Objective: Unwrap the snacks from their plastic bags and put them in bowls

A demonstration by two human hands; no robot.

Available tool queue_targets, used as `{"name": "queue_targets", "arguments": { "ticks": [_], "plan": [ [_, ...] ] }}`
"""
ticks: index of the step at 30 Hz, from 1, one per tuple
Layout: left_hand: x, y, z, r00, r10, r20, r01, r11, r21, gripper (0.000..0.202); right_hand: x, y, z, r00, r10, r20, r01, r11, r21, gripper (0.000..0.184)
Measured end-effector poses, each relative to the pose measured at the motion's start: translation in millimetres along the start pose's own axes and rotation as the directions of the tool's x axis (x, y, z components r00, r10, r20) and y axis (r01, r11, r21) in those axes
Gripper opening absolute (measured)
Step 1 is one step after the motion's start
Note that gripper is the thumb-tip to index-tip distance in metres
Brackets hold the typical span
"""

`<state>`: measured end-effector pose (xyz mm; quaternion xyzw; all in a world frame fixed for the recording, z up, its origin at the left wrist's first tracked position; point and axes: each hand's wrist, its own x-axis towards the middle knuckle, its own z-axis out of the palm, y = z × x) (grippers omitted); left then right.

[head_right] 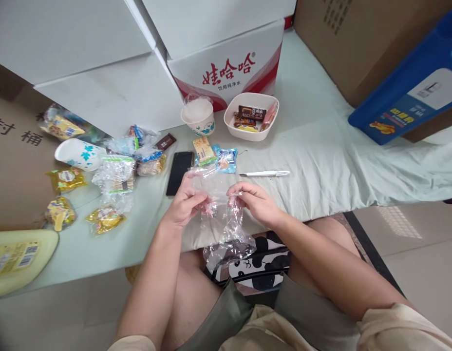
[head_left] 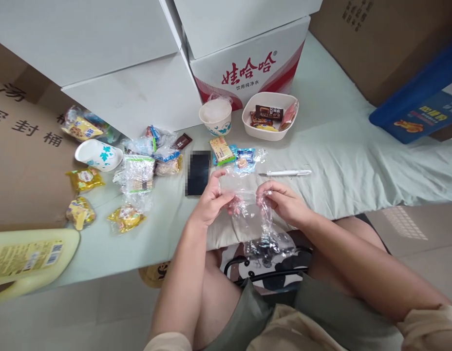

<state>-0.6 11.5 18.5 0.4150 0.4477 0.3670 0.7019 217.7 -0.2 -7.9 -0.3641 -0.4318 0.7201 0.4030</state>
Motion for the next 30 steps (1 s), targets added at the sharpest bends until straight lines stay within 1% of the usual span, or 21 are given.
{"name": "queue_targets", "arguments": {
  "ticks": [2, 4, 6, 7, 9, 10, 12, 13, 14, 15, 17, 19, 20, 22, 23, 24, 25, 26, 28, 30],
  "plan": [
    [-2.7, 0.8, 0.3, 0.999, 0.036, 0.011, -0.035, 0.999, -0.022, 0.048, 1.5, -1.0, -0.4, 0.999, 0.037, 0.032, -0.040, 0.995, 0.092, 0.012],
    [-4.8, 2.4, -1.0, 0.997, 0.058, 0.049, -0.056, 0.998, -0.043, 0.042, 2.9, -2.8, -0.3, 0.996, 0.079, 0.051, -0.086, 0.984, 0.157, 0.015],
    [-5.8, 4.4, -3.0, 0.994, 0.079, 0.075, -0.073, 0.994, -0.075, 0.043, 4.1, -4.2, 0.2, 0.994, 0.106, 0.016, -0.107, 0.978, 0.180, 0.024],
    [-5.7, 5.1, -3.8, 0.994, 0.083, 0.074, -0.075, 0.993, -0.095, 0.046, 4.6, -4.4, 0.5, 0.994, 0.111, -0.014, -0.107, 0.979, 0.173, 0.029],
    [-4.1, 5.3, -5.0, 0.997, 0.053, 0.063, -0.045, 0.991, -0.128, 0.056, 5.1, -4.0, 1.5, 0.992, 0.113, -0.059, -0.104, 0.985, 0.138, 0.034],
    [-2.6, 4.5, -5.4, 0.998, 0.023, 0.061, -0.014, 0.990, -0.137, 0.057, 5.1, -3.4, 2.1, 0.991, 0.111, -0.067, -0.103, 0.987, 0.120, 0.031],
    [1.2, 1.9, -5.5, 0.996, -0.047, 0.071, 0.056, 0.989, -0.135, 0.054, 4.7, -1.8, 3.2, 0.992, 0.108, -0.063, -0.101, 0.989, 0.103, 0.016],
    [3.1, 0.4, -5.3, 0.994, -0.074, 0.079, 0.083, 0.988, -0.127, 0.054, 4.4, -1.0, 3.5, 0.993, 0.101, -0.067, -0.093, 0.990, 0.105, 0.012],
    [4.8, -0.8, -4.9, 0.992, -0.090, 0.083, 0.099, 0.988, -0.119, 0.057, 4.1, -0.4, 3.6, 0.993, 0.087, -0.077, -0.078, 0.991, 0.108, 0.017],
    [6.0, -1.5, -4.3, 0.992, -0.095, 0.083, 0.105, 0.988, -0.115, 0.060, 3.8, 0.1, 3.5, 0.994, 0.071, -0.087, -0.062, 0.992, 0.107, 0.022],
    [6.9, -1.6, -2.8, 0.995, -0.078, 0.058, 0.084, 0.989, -0.119, 0.064, 3.6, 0.1, 2.5, 0.996, 0.042, -0.082, -0.036, 0.996, 0.080, 0.020],
    [6.3, -0.6, -1.5, 0.999, -0.040, 0.009, 0.040, 0.991, -0.129, 0.060, 3.5, -0.7, 0.9, 0.999, 0.017, -0.033, -0.016, 0.999, 0.044, 0.012],
    [5.7, -0.2, -1.2, 1.000, -0.019, -0.014, 0.017, 0.991, -0.130, 0.057, 3.5, -1.3, 0.1, 1.000, 0.010, -0.005, -0.010, 0.999, 0.038, 0.013],
    [4.5, -0.3, -1.6, 0.999, 0.011, -0.032, -0.014, 0.993, -0.113, 0.047, 3.5, -2.2, -1.2, 0.999, 0.004, 0.040, -0.006, 0.999, 0.049, 0.033],
    [3.9, -0.8, -2.4, 1.000, 0.013, -0.017, -0.014, 0.995, -0.097, 0.043, 3.6, -2.2, -1.7, 0.998, 0.005, 0.057, -0.009, 0.998, 0.058, 0.046],
    [3.3, -1.5, -3.4, 1.000, 0.007, 0.012, -0.006, 0.997, -0.078, 0.041, 3.8, -2.0, -2.0, 0.998, 0.006, 0.069, -0.010, 0.998, 0.066, 0.057],
    [2.7, -2.3, -4.5, 0.999, -0.004, 0.050, 0.006, 0.998, -0.055, 0.042, 3.9, -1.6, -2.2, 0.997, 0.004, 0.074, -0.009, 0.998, 0.068, 0.064],
    [2.1, -3.1, -5.6, 0.996, -0.017, 0.089, 0.020, 0.999, -0.033, 0.043, 4.0, -0.9, -2.3, 0.998, -0.003, 0.069, -0.001, 0.998, 0.061, 0.065],
    [1.2, -4.2, -7.3, 0.987, -0.037, 0.155, 0.038, 0.999, -0.005, 0.048, 4.0, 0.6, -2.5, 0.999, -0.023, 0.024, 0.022, 1.000, 0.021, 0.055],
    [0.6, -4.3, -8.1, 0.984, -0.041, 0.174, 0.043, 0.999, -0.005, 0.050, 3.4, 1.5, -2.7, 0.999, -0.020, -0.038, 0.018, 0.998, -0.052, 0.038]
  ]
}}
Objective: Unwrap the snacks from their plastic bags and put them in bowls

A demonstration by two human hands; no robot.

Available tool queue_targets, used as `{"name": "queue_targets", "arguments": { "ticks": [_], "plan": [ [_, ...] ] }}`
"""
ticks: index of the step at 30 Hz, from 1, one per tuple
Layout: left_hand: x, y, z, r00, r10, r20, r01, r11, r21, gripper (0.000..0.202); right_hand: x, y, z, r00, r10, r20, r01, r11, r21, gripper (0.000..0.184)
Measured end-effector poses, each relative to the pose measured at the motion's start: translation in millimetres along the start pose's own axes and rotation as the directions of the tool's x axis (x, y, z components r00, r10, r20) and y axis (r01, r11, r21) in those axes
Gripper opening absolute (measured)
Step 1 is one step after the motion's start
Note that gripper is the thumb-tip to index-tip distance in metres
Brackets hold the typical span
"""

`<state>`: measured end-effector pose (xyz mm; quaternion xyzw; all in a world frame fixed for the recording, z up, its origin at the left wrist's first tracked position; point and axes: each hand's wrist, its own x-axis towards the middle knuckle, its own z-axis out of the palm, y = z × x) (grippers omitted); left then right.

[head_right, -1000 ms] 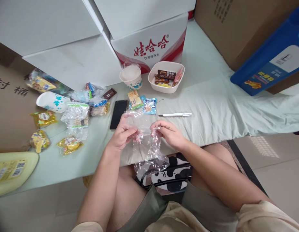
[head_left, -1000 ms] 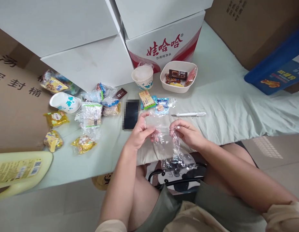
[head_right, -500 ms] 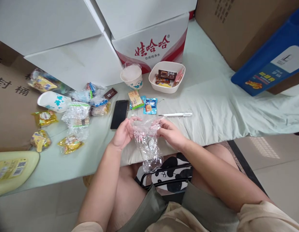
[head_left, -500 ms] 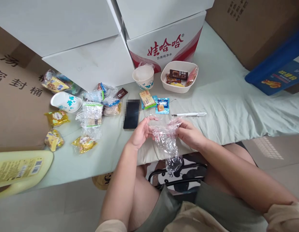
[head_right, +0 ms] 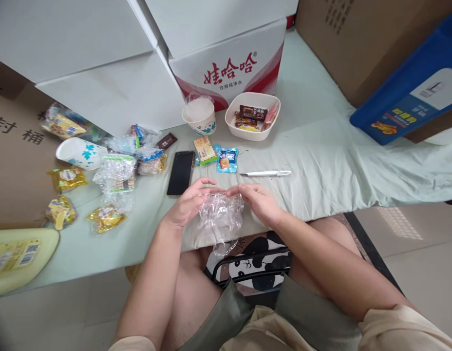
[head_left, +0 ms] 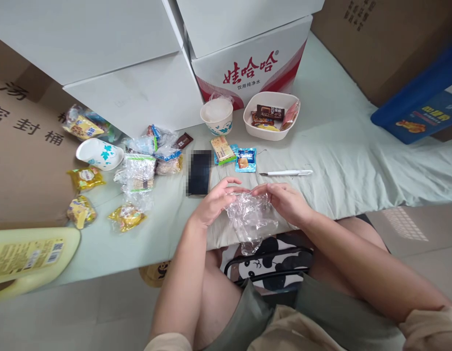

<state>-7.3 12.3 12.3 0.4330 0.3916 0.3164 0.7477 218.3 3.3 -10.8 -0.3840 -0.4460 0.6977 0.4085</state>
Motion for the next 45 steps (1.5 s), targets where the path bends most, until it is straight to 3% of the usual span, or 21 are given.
{"name": "queue_targets", "arguments": {
  "ticks": [3, 8, 14, 20, 25, 32, 39, 45],
  "plan": [
    [-0.7, 1.1, 0.6, 1.000, -0.013, -0.014, 0.013, 1.000, -0.009, 0.053, -1.5, 0.0, 0.0, 0.999, 0.025, -0.032, -0.027, 0.997, -0.075, 0.026],
    [-1.1, 2.5, 2.1, 1.000, 0.005, 0.011, -0.005, 1.000, -0.012, 0.053, -2.7, 0.2, 0.6, 1.000, -0.010, -0.004, 0.010, 0.997, -0.073, 0.051],
    [0.2, 2.3, 2.6, 0.996, 0.034, -0.080, -0.035, 0.999, -0.009, 0.047, -2.7, 0.0, 0.8, 0.998, 0.041, 0.047, -0.038, 0.997, -0.063, 0.057],
    [0.2, 4.7, 3.8, 0.985, 0.074, -0.156, -0.078, 0.997, -0.020, 0.046, -4.1, -3.5, 2.4, 0.991, 0.100, 0.089, -0.086, 0.985, -0.147, 0.043],
    [1.3, 3.0, 4.7, 0.988, 0.055, -0.143, -0.050, 0.998, 0.034, 0.049, -4.8, -5.4, 3.6, 0.994, 0.103, 0.042, -0.097, 0.985, -0.141, 0.046],
    [1.9, 3.4, 5.6, 0.968, 0.075, -0.240, -0.055, 0.995, 0.089, 0.042, -5.1, -6.0, 4.2, 0.992, 0.115, 0.054, -0.107, 0.985, -0.132, 0.049],
    [2.0, 4.3, 7.5, 0.977, 0.025, -0.213, -0.003, 0.995, 0.103, 0.042, -5.9, -5.8, 4.1, 0.989, 0.133, 0.058, -0.124, 0.983, -0.134, 0.043],
    [4.5, 2.2, 11.4, 0.984, -0.012, -0.176, 0.063, 0.955, 0.288, 0.034, -4.7, -0.2, 1.8, 0.992, 0.100, 0.080, -0.079, 0.968, -0.240, 0.036]
  ]
}}
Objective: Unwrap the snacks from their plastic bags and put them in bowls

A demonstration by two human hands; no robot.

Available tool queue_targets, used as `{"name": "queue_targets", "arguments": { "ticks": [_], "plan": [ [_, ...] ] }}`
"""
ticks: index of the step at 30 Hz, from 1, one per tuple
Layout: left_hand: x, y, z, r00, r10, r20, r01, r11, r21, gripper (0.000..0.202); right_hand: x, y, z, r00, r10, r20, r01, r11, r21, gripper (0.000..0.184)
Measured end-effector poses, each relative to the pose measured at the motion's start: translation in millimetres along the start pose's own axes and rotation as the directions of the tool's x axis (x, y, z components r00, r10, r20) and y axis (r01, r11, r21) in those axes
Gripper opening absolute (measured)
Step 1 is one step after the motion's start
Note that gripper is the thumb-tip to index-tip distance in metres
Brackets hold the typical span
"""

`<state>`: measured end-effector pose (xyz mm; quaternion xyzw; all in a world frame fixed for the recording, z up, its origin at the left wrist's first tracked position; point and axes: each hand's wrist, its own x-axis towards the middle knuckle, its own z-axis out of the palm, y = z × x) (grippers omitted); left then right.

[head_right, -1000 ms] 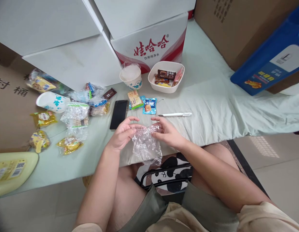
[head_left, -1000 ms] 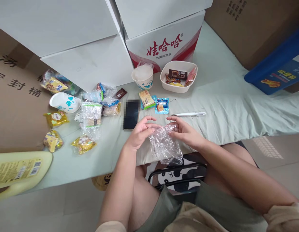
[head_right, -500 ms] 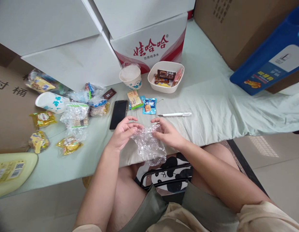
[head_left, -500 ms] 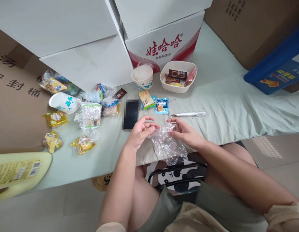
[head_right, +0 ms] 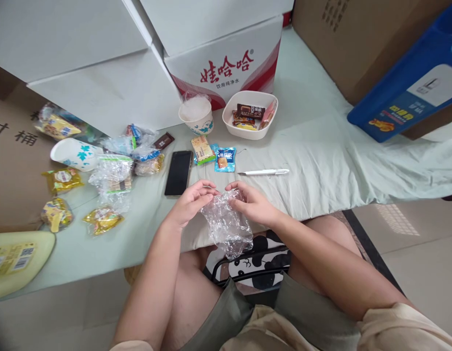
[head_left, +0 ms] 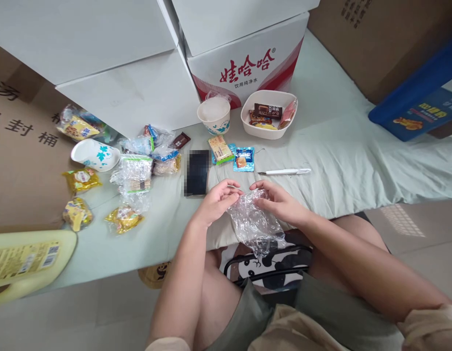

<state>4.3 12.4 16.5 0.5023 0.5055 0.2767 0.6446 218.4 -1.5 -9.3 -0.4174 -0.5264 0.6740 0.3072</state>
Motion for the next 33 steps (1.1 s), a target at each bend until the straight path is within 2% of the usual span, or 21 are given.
{"name": "queue_targets", "arguments": {
  "ticks": [6, 18, 26, 33],
  "plan": [
    [1.0, -2.6, 5.9, 0.997, -0.021, 0.074, 0.012, 0.993, 0.118, 0.030, -0.7, -1.3, 0.0, 0.997, -0.026, 0.068, 0.034, 0.993, -0.115, 0.030],
    [2.7, -7.8, 7.5, 0.995, 0.025, 0.101, -0.047, 0.973, 0.227, 0.023, -2.0, -0.9, 1.2, 0.993, -0.074, 0.088, 0.093, 0.967, -0.236, 0.025],
    [3.6, -16.0, 6.5, 0.992, 0.029, 0.119, -0.057, 0.969, 0.239, 0.023, -2.6, -0.5, 1.4, 0.989, -0.108, 0.099, 0.135, 0.939, -0.315, 0.019],
    [3.5, -15.0, 8.0, 0.991, 0.032, 0.128, -0.063, 0.967, 0.247, 0.020, -3.8, -0.5, 1.8, 0.987, -0.113, 0.112, 0.146, 0.918, -0.369, 0.020]
  ]
}}
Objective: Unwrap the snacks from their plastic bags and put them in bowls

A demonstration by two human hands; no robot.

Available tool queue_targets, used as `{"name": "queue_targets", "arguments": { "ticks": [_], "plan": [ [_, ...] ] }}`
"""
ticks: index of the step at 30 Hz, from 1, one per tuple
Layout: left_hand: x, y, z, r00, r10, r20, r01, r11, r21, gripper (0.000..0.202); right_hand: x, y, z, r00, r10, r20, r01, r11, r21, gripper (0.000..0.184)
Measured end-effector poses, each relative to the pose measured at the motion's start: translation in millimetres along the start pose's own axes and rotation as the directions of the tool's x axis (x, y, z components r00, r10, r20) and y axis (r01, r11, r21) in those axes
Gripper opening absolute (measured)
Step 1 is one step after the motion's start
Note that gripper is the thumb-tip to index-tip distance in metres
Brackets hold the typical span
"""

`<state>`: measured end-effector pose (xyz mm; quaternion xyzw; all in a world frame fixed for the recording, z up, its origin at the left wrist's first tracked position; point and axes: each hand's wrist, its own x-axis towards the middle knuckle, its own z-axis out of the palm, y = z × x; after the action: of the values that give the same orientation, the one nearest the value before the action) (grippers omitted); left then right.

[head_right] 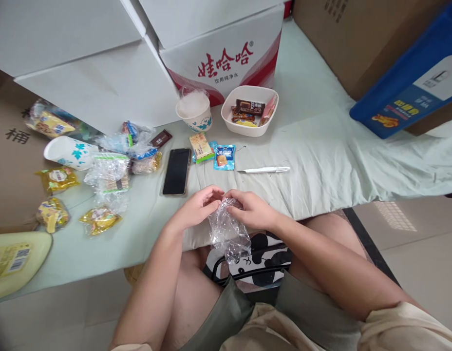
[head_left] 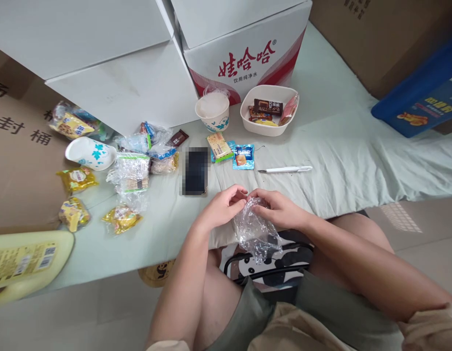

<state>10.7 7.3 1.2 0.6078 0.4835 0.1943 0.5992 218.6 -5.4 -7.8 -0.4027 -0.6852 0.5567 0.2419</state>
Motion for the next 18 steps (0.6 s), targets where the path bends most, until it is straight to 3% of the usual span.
{"name": "queue_targets", "arguments": {
  "ticks": [4, 8, 11, 15, 18],
  "plan": [
    [-0.4, -1.4, -1.9, 1.000, -0.006, -0.019, 0.006, 1.000, -0.001, 0.024, 0.8, 0.7, -0.2, 1.000, -0.004, -0.003, 0.004, 1.000, 0.003, 0.019],
    [-1.1, 0.7, -4.9, 0.999, 0.027, -0.019, -0.029, 0.994, -0.109, 0.041, 1.6, 1.1, 0.0, 1.000, 0.002, -0.016, -0.001, 0.998, 0.056, 0.019],
    [-1.6, 5.0, -4.8, 0.999, 0.038, -0.010, -0.038, 0.992, -0.121, 0.032, 2.0, 1.9, 0.9, 0.999, 0.030, -0.037, -0.026, 0.994, 0.109, 0.020],
    [-2.1, 9.0, -4.2, 0.996, 0.016, -0.092, -0.025, 0.995, -0.098, 0.023, 2.3, 3.4, 2.3, 0.991, 0.102, -0.086, -0.086, 0.982, 0.168, 0.025],
    [-3.1, 11.1, -5.9, 0.989, -0.009, -0.150, -0.016, 0.986, -0.165, 0.029, 3.2, 3.2, 2.8, 0.977, 0.137, -0.162, -0.096, 0.966, 0.241, 0.031]
  ]
}}
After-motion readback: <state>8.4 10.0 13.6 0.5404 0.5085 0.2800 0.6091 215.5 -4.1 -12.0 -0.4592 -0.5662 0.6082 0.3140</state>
